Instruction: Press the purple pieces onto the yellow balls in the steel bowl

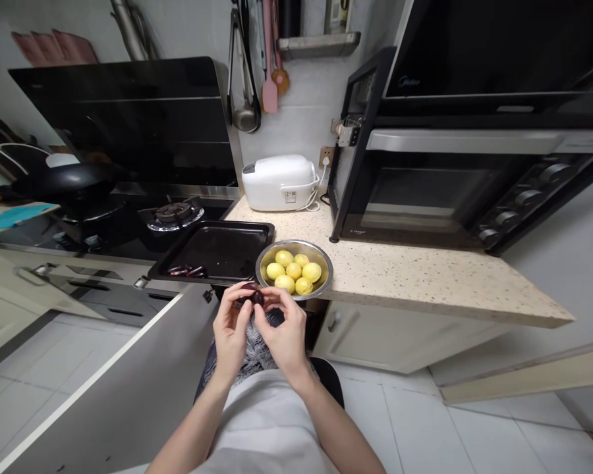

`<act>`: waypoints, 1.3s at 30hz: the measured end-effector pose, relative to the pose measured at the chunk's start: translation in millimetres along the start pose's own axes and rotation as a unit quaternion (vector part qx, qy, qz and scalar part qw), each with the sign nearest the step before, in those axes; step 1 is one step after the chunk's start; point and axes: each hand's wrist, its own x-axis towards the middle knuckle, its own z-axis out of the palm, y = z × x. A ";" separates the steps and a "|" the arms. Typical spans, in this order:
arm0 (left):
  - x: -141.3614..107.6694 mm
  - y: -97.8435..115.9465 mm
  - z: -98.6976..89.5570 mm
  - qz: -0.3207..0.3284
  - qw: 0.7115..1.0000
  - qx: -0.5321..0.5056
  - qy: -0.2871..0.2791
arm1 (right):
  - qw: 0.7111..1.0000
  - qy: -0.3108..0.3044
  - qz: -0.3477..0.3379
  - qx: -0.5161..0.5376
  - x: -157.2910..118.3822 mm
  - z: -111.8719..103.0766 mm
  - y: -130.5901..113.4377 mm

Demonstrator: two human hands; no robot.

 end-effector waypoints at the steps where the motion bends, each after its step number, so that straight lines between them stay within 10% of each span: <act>1: 0.9 -1.3 0.3 -0.001 1.000 0.003 0.008 | 1.000 -0.004 0.000 -0.001 0.2 -0.9 -0.3; 10: 10.3 -11.9 -5.3 -0.008 0.999 -0.023 0.023 | 0.979 0.097 -0.039 -0.177 67.0 -47.4 25.9; 22: 2.1 -12.9 -4.2 0.005 0.999 -0.019 -0.027 | 0.864 -0.051 -0.005 -0.501 120.2 -38.4 42.9; 31: -6.2 -18.0 -2.0 0.027 0.997 0.026 -0.067 | 0.892 -0.023 -0.047 -0.448 109.6 -50.3 48.9; 39: -7.0 -15.4 1.1 0.029 0.995 0.031 -0.088 | 0.953 0.000 -0.162 -0.255 43.5 -54.2 27.4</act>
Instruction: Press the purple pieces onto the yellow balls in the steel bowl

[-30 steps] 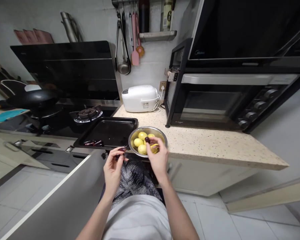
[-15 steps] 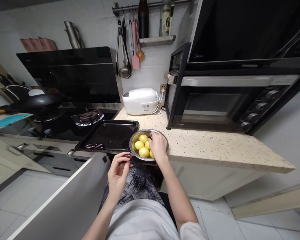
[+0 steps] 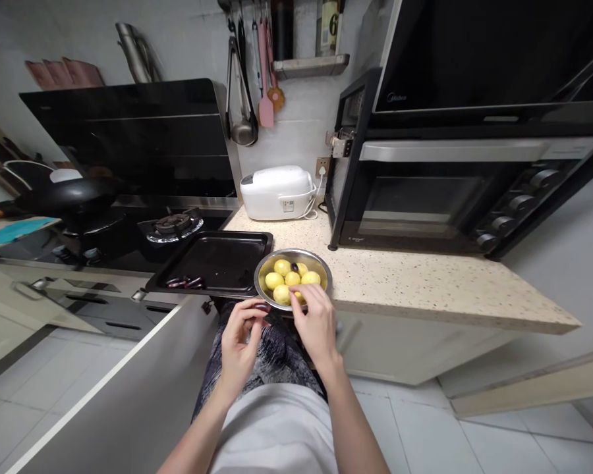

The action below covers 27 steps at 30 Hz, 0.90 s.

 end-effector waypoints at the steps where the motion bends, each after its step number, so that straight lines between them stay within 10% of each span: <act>1: -0.8 -0.3 0.8 -0.001 1.000 -0.003 -0.003 | 1.000 -0.004 -0.006 0.027 -6.3 -2.4 -7.2; 13: -3.8 0.1 2.7 -0.001 1.000 0.017 -0.010 | 0.989 -0.064 -0.056 0.119 -20.0 -2.0 -27.7; 27: -0.1 -3.5 3.0 -0.021 0.999 -0.034 0.030 | 0.998 0.037 0.044 0.037 9.8 -4.4 -1.2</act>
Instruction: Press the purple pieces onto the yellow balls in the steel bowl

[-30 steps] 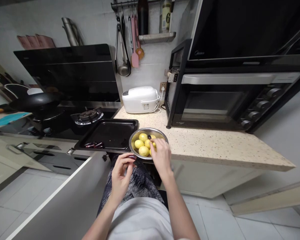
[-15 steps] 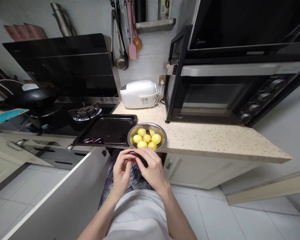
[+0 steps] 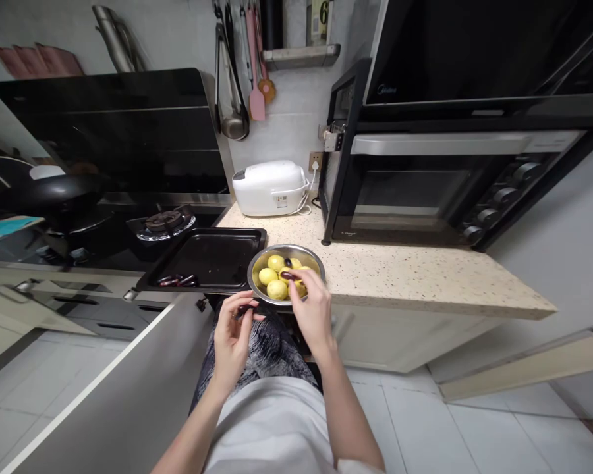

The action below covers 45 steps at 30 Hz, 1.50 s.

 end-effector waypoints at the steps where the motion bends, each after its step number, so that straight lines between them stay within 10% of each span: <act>1: 0.2 -0.3 -0.1 0.000 1.000 -0.001 0.001 | 0.999 0.004 0.008 -0.031 6.2 0.0 5.4; 12: -1.5 -5.3 -4.4 0.007 1.000 0.013 -0.016 | 0.959 -0.044 0.007 -0.280 41.9 19.8 28.9; 45: -0.9 -6.5 -5.3 0.006 0.999 0.009 -0.043 | 0.995 -0.054 0.021 -0.082 27.4 9.9 33.3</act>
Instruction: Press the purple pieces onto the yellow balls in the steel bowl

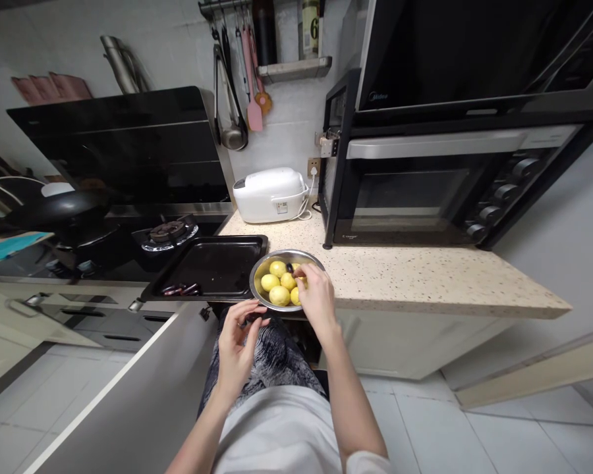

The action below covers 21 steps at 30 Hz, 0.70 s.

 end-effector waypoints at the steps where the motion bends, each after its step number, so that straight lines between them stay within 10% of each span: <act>1: -0.1 -0.2 -0.2 -0.002 1.000 0.001 0.001 | 1.000 0.011 -0.008 0.003 -6.0 -3.1 -2.9; 21: -5.7 3.2 1.8 0.011 0.999 0.047 0.018 | 0.982 -0.074 -0.134 0.109 -70.4 -4.1 -57.4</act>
